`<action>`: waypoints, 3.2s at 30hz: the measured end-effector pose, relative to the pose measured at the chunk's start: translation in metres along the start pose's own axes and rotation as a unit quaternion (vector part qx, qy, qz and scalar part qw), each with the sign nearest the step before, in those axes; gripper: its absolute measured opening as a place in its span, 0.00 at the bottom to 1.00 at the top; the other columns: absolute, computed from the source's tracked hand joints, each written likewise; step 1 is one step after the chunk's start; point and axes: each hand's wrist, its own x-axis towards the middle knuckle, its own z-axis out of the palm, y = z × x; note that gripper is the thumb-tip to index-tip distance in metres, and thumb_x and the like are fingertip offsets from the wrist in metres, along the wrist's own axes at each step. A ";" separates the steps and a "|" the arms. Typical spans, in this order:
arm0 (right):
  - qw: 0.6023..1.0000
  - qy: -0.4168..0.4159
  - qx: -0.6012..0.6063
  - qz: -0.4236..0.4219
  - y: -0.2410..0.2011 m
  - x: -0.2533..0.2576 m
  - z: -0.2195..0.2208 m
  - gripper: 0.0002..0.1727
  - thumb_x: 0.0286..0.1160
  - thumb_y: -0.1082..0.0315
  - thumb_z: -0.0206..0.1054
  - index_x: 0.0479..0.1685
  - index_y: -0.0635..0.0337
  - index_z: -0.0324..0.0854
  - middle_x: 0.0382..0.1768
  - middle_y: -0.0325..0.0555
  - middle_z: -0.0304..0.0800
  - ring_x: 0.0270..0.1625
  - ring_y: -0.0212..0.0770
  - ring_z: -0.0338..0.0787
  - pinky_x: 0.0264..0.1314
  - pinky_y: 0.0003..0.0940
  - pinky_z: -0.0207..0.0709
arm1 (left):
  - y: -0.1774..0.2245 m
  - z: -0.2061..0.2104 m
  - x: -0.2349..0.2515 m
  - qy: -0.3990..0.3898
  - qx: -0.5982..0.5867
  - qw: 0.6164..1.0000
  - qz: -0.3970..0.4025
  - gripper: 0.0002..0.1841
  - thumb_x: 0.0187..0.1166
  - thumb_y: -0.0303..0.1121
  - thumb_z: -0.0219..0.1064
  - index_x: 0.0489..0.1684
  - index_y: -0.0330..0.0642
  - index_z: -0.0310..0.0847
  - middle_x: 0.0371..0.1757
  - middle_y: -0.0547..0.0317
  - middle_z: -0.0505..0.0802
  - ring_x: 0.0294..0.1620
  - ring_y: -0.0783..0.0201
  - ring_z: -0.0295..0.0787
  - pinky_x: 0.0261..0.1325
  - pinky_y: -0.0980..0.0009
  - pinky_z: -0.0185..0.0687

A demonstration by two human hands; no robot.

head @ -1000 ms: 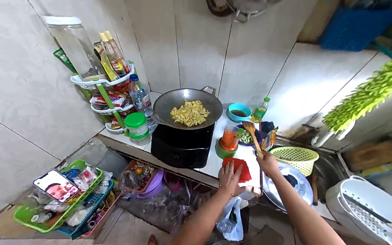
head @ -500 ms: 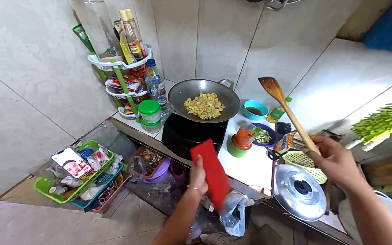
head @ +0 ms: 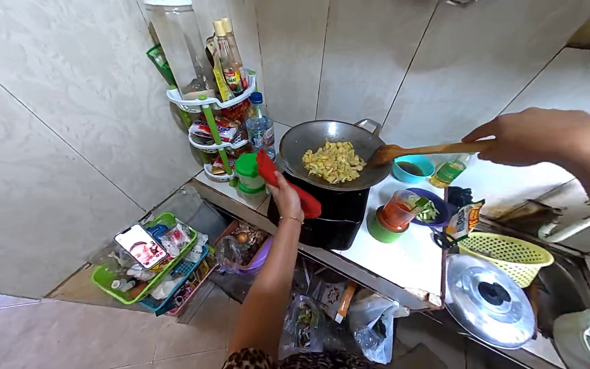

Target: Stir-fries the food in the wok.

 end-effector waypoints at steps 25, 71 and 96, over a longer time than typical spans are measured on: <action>0.985 -0.055 0.154 -0.053 -0.006 0.029 0.043 0.15 0.81 0.70 0.70 0.63 0.56 0.91 0.43 0.63 0.93 0.48 0.64 0.90 0.56 0.70 0.76 | 0.031 0.025 0.088 0.030 0.371 0.928 -0.034 0.28 0.81 0.42 0.70 0.70 0.27 0.74 0.66 0.31 0.85 0.70 0.41 0.82 0.70 0.45 0.77; 0.995 0.011 -0.094 -0.009 -0.071 -0.031 -0.034 0.21 0.71 0.76 0.73 0.59 0.40 0.92 0.50 0.64 0.91 0.55 0.74 0.87 0.43 0.77 0.74 | 0.034 0.008 0.078 -0.015 0.223 0.973 -0.053 0.29 0.86 0.48 0.65 0.70 0.27 0.76 0.68 0.32 0.84 0.72 0.43 0.80 0.74 0.46 0.73; 0.982 -0.008 0.179 -0.059 -0.096 0.043 0.101 0.21 0.87 0.63 0.62 0.77 0.49 0.82 0.61 0.65 0.90 0.63 0.71 0.87 0.65 0.75 0.73 | 0.033 0.012 0.084 -0.002 0.314 0.949 -0.007 0.27 0.76 0.36 0.73 0.70 0.28 0.73 0.63 0.32 0.87 0.67 0.41 0.84 0.69 0.45 0.78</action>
